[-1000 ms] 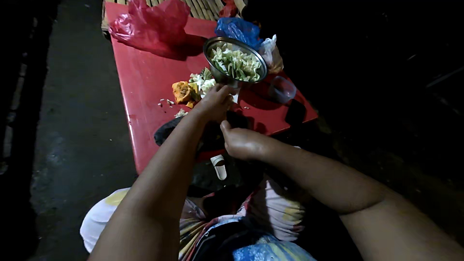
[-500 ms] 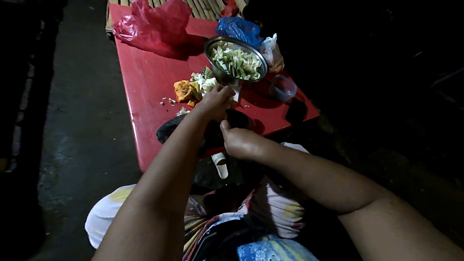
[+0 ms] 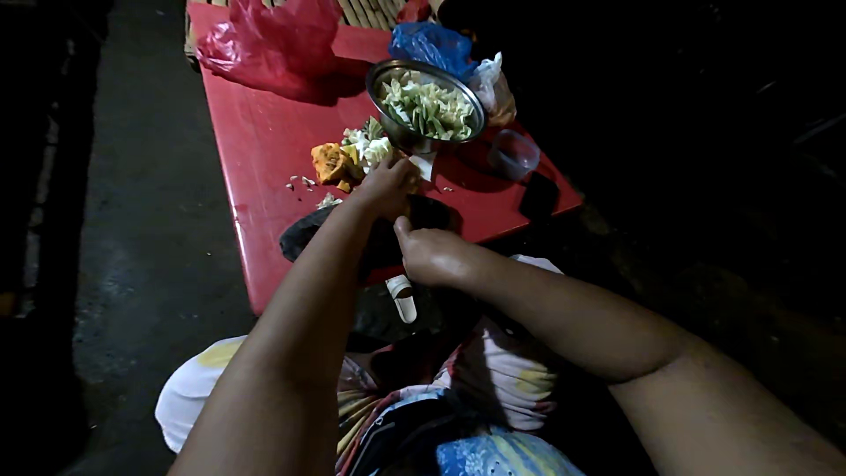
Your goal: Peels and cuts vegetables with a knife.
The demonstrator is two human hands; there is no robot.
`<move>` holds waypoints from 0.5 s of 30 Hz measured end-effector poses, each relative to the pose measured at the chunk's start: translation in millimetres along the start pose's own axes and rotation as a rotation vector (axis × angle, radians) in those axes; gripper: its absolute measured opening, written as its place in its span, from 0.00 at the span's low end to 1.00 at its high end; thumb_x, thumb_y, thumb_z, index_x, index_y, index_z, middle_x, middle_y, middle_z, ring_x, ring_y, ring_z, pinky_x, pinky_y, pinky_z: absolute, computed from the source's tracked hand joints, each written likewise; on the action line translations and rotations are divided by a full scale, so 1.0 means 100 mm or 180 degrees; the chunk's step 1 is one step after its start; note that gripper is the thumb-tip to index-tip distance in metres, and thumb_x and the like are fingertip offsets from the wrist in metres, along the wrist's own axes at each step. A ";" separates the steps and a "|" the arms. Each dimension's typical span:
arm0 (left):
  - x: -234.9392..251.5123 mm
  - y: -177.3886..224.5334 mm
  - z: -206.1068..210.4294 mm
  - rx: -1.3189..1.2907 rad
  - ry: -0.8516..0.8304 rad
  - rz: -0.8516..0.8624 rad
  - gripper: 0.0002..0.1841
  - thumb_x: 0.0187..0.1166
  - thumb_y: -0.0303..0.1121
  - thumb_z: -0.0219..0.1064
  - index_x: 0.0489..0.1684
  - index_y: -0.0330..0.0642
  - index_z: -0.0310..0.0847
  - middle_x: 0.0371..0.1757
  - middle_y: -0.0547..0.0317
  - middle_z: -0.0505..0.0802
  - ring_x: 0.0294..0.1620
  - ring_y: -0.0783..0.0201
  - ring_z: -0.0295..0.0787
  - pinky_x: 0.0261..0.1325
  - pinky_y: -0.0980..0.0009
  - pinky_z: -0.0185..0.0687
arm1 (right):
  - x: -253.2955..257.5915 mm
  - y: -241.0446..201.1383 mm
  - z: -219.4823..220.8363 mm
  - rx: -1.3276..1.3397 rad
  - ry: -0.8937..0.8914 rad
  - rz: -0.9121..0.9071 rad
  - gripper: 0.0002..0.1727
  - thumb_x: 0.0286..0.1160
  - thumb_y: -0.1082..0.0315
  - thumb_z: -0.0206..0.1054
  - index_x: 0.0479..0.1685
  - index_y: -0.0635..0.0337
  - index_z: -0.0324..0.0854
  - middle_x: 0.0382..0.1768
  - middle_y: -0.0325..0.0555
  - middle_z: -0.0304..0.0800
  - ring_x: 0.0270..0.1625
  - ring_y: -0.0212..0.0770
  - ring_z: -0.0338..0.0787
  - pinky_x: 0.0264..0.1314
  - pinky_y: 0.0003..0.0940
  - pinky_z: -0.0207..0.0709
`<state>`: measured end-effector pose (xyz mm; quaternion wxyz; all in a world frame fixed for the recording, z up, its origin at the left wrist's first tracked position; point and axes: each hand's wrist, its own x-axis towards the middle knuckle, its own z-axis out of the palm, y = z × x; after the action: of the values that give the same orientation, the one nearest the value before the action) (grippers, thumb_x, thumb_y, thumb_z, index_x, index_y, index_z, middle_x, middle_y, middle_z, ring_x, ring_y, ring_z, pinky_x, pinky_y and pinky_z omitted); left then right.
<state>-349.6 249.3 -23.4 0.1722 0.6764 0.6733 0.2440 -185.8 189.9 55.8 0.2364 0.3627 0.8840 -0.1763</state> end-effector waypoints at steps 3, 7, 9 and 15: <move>0.02 -0.02 0.00 -0.0037 -0.0081 -0.0139 0.18 0.94 0.38 0.53 0.75 0.43 0.77 0.76 0.32 0.79 0.81 0.29 0.69 0.79 0.34 0.65 | 0.02 0.00 0.00 0.0017 0.0030 0.0007 0.30 0.89 0.67 0.55 0.87 0.55 0.48 0.48 0.58 0.89 0.53 0.58 0.93 0.52 0.56 0.86; 0.01 0.05 -0.04 0.0171 -0.0178 -0.0104 0.19 0.94 0.39 0.52 0.76 0.45 0.77 0.78 0.34 0.77 0.83 0.30 0.68 0.79 0.34 0.66 | 0.10 0.07 0.30 0.0206 0.0309 0.0012 0.32 0.88 0.67 0.59 0.87 0.57 0.48 0.48 0.58 0.89 0.53 0.59 0.93 0.52 0.57 0.87; 0.02 0.04 -0.01 0.0270 -0.0109 -0.0034 0.18 0.94 0.40 0.52 0.75 0.48 0.77 0.78 0.37 0.79 0.83 0.32 0.69 0.79 0.36 0.68 | 0.13 0.09 0.31 0.0260 0.0196 0.0038 0.35 0.87 0.68 0.59 0.89 0.56 0.45 0.50 0.58 0.89 0.54 0.60 0.93 0.53 0.58 0.86; -0.02 0.05 -0.06 0.0042 0.0552 0.0334 0.16 0.91 0.37 0.58 0.68 0.41 0.82 0.68 0.37 0.86 0.74 0.32 0.76 0.77 0.36 0.68 | 0.13 0.08 0.22 0.0297 0.0035 0.0049 0.34 0.90 0.67 0.55 0.90 0.56 0.41 0.51 0.59 0.88 0.54 0.59 0.93 0.53 0.56 0.85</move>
<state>-348.7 247.0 -15.9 0.0958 0.6882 0.6509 0.3060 -181.7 192.5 29.4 0.2157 0.3811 0.8733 -0.2135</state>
